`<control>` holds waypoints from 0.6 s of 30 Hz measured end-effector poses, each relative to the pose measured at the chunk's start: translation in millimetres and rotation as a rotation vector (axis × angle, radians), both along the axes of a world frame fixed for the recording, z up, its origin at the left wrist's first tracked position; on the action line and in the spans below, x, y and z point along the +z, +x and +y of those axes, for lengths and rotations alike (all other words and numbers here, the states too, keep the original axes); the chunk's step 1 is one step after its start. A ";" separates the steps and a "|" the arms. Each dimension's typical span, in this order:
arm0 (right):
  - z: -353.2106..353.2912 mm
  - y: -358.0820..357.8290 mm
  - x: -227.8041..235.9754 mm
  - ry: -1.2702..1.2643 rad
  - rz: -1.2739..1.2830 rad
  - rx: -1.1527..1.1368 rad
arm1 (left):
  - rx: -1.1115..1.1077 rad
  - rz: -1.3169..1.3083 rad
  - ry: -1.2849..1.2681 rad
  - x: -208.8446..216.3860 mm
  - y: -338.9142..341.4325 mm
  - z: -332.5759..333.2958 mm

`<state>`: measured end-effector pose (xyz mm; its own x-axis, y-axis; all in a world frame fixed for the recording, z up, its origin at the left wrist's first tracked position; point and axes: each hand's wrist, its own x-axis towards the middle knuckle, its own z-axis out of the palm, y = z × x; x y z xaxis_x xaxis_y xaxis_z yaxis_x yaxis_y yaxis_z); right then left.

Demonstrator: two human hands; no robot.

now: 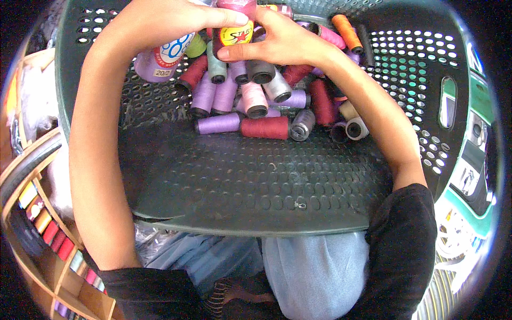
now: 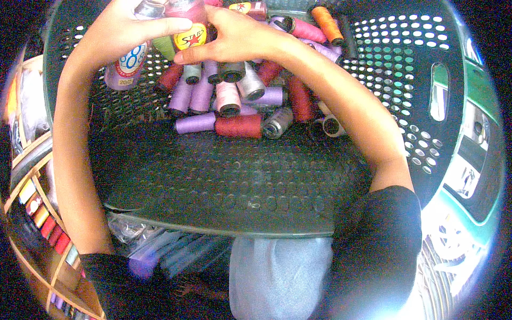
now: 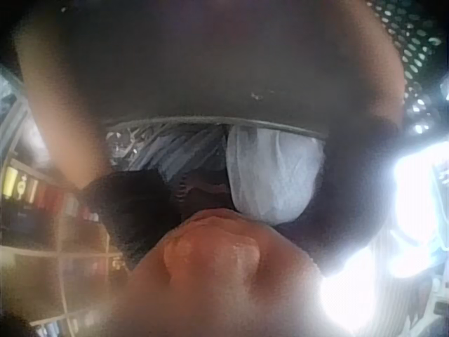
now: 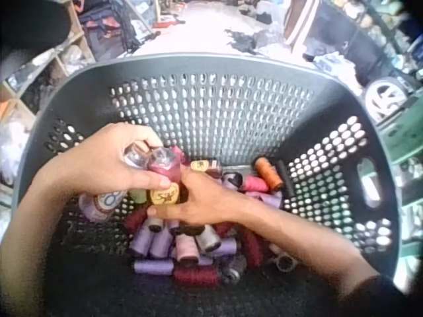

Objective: The person sorts colorful thread spools from a green plastic basket and places selected spools onto a wooden shelf. The person repeatedly picks up spools, examines them, and arranges them by color on the shelf.

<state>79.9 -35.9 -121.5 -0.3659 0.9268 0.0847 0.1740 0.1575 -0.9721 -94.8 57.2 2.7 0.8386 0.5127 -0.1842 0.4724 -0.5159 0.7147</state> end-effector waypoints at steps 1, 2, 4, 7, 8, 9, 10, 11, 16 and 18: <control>-0.4 0.3 -2.6 -0.052 0.059 0.006 | 0.013 0.035 0.021 -1.2 0.1 0.7; -1.8 2.0 -2.2 -0.051 -0.123 -0.050 | 0.026 0.070 0.043 -2.4 0.6 1.3; -5.0 5.3 2.8 -0.042 -0.483 -0.153 | 0.042 0.100 0.112 -2.1 -1.6 2.2; -6.8 4.3 -7.8 0.111 -0.642 -0.015 | 0.039 0.075 0.291 1.7 -7.9 -2.9; -8.1 1.7 -7.0 -0.003 -0.717 0.055 | 0.029 0.058 0.373 5.4 -8.1 -12.4; -9.6 -0.3 -19.2 0.084 -0.763 0.052 | 0.034 0.062 0.377 6.2 -8.4 -12.7; -11.9 -1.3 -19.0 0.076 -0.783 0.034 | 0.031 0.058 0.375 3.0 -6.8 -11.7; -13.7 -2.7 -18.0 0.068 -0.803 0.016 | 0.042 0.077 0.295 -4.3 -4.5 -0.7; -4.7 -1.4 -6.8 0.012 -0.925 0.071 | 0.002 0.101 0.211 -7.8 -6.6 6.4; -3.0 4.3 -3.3 0.109 -1.037 0.022 | -0.023 0.085 0.230 -8.3 -9.1 7.0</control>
<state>84.2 -38.9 -124.8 -0.3239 0.9251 -0.1982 0.9115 0.2490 -0.3274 -103.9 64.2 -5.6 0.8369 0.5305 -0.1351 0.5121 -0.6714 0.5357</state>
